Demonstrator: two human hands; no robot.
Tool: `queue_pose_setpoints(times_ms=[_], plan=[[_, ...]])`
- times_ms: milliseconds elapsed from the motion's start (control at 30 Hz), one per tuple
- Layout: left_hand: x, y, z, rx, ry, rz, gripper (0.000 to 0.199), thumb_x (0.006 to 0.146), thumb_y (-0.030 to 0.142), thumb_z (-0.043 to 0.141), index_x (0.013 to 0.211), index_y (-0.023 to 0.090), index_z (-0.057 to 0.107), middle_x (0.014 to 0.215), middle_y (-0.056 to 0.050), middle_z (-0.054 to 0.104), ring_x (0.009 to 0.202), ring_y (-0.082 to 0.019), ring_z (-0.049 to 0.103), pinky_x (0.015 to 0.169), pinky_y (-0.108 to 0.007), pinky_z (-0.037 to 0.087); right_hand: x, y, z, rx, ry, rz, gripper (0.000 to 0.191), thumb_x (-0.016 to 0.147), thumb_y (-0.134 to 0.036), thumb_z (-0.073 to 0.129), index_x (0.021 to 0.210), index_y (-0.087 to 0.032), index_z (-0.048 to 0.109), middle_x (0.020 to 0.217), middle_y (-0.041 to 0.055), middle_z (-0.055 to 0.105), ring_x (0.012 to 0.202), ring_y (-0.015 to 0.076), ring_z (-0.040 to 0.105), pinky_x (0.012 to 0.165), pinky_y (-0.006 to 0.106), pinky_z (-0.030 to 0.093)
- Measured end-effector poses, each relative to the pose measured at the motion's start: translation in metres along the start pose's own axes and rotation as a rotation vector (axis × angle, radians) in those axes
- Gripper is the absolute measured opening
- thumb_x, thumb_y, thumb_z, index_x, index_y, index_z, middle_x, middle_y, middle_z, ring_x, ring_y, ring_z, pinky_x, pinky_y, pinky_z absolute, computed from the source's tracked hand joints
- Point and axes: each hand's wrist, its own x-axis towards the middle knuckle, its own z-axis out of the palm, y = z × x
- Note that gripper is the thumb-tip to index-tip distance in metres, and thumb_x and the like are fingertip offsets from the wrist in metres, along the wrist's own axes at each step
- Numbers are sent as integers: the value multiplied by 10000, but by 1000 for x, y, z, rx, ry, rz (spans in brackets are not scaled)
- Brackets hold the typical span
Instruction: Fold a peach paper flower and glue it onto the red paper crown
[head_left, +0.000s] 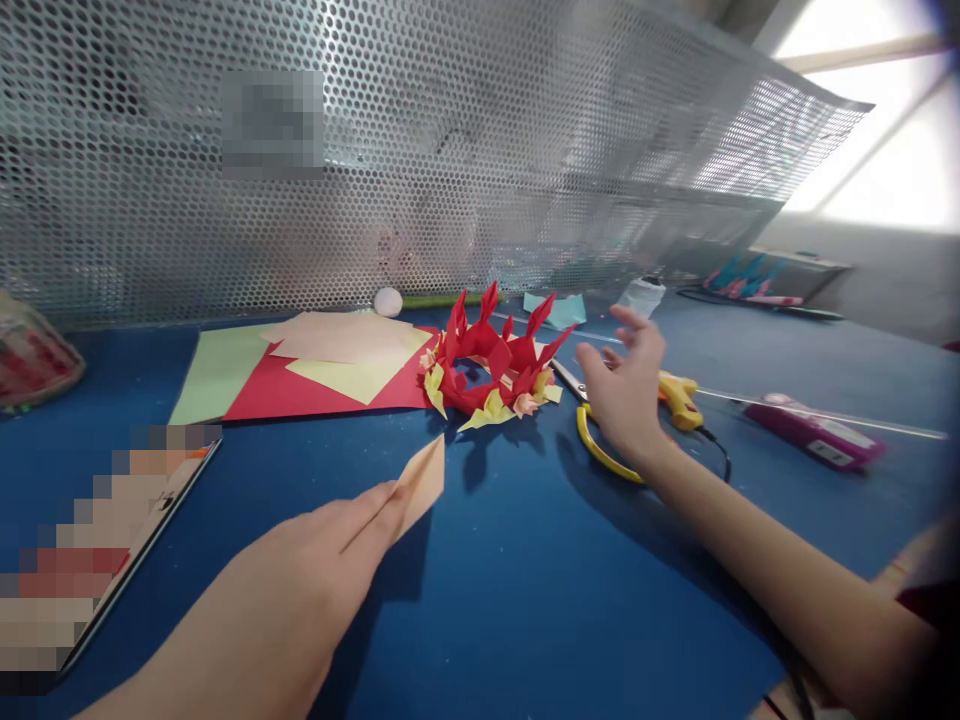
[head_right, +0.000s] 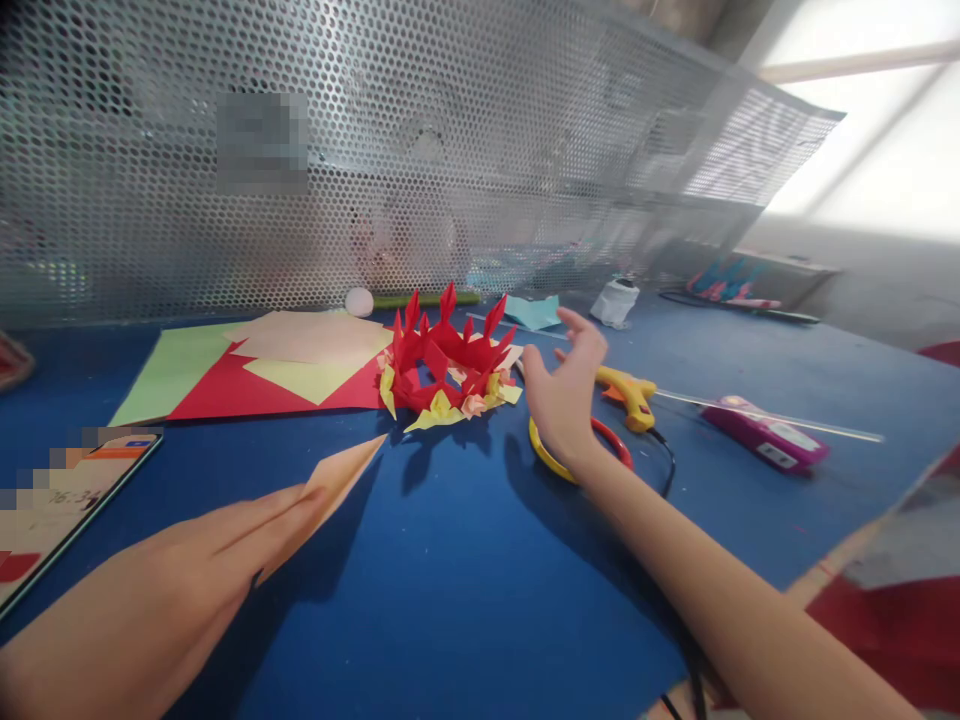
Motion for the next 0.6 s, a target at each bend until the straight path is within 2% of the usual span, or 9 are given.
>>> queue_pose_setpoints(times_ms=[67, 133, 200, 233, 267, 300, 400, 500, 600], plan=[[3, 3, 1, 2, 38, 30, 646, 672, -71, 338, 1112, 94, 781, 1006, -101, 871, 808, -226, 848, 673, -320, 702, -14, -17, -5, 56, 110, -259, 460, 993, -282, 533, 1432, -223, 411, 1502, 183, 356, 1410, 364, 387, 1062, 556, 449], [4, 7, 2, 2, 68, 53, 609, 688, -93, 333, 1036, 98, 795, 890, -80, 878, 697, -227, 840, 606, -320, 704, -29, -37, -9, 124, 78, -556, 415, 947, -249, 604, 1343, -305, 494, 1410, 111, 461, 1355, 314, 458, 1063, 494, 456], [2, 10, 3, 19, 77, 75, 570, 760, -108, 330, 1028, 101, 787, 838, -63, 869, 670, -225, 823, 599, -319, 691, -43, -57, -12, 174, -79, -851, 278, 932, -255, 655, 1180, -373, 610, 1216, 7, 621, 1135, 206, 626, 979, 343, 516], [0, 12, 5, 30, 75, 95, 545, 814, -100, 331, 1046, 106, 779, 845, -56, 866, 677, -223, 816, 610, -318, 682, -50, -66, -13, 212, -152, -1003, 157, 962, -351, 638, 1110, -401, 649, 1110, -55, 672, 1014, 141, 662, 918, 255, 531], [-3, 13, 6, 37, 78, 114, 512, 872, -79, 334, 1043, 116, 774, 844, -48, 862, 687, -221, 808, 620, -314, 669, -57, -73, -13, 249, -235, -1150, 132, 1008, -416, 585, 1083, -362, 680, 1049, -61, 709, 957, 118, 673, 908, 231, 531], [-6, 14, 8, 44, 95, 127, 491, 924, -51, 327, 1022, 131, 773, 840, -41, 857, 685, -216, 798, 624, -310, 651, -62, -80, -11, 258, -341, -1283, 219, 1050, -412, 537, 1098, -281, 705, 1051, -23, 741, 979, 129, 672, 926, 258, 519], [-14, 17, 15, 21, 152, 90, 501, 1006, 17, 321, 807, 195, 745, 729, -9, 813, 647, -187, 754, 640, -285, 595, -75, -89, -6, 273, -432, -1398, 215, 1064, -274, 561, 1059, -189, 758, 975, 3, 775, 955, 121, 666, 836, 258, 494], [-18, 19, 21, 36, 158, 62, 443, 1008, 18, 344, 907, 158, 751, 777, -33, 820, 693, -201, 753, 657, -296, 581, -80, -88, -1, 273, -384, -1416, 211, 994, -129, 633, 846, -196, 769, 823, -19, 741, 813, 112, 643, 675, 258, 466], [-17, 20, 21, 56, 121, 42, 395, 977, 2, 385, 977, 131, 758, 777, -33, 820, 679, -204, 748, 632, -297, 580, -77, -84, -2, 270, -391, -1424, 265, 968, -98, 649, 740, -196, 742, 834, -15, 749, 837, 121, 638, 661, 261, 478]])
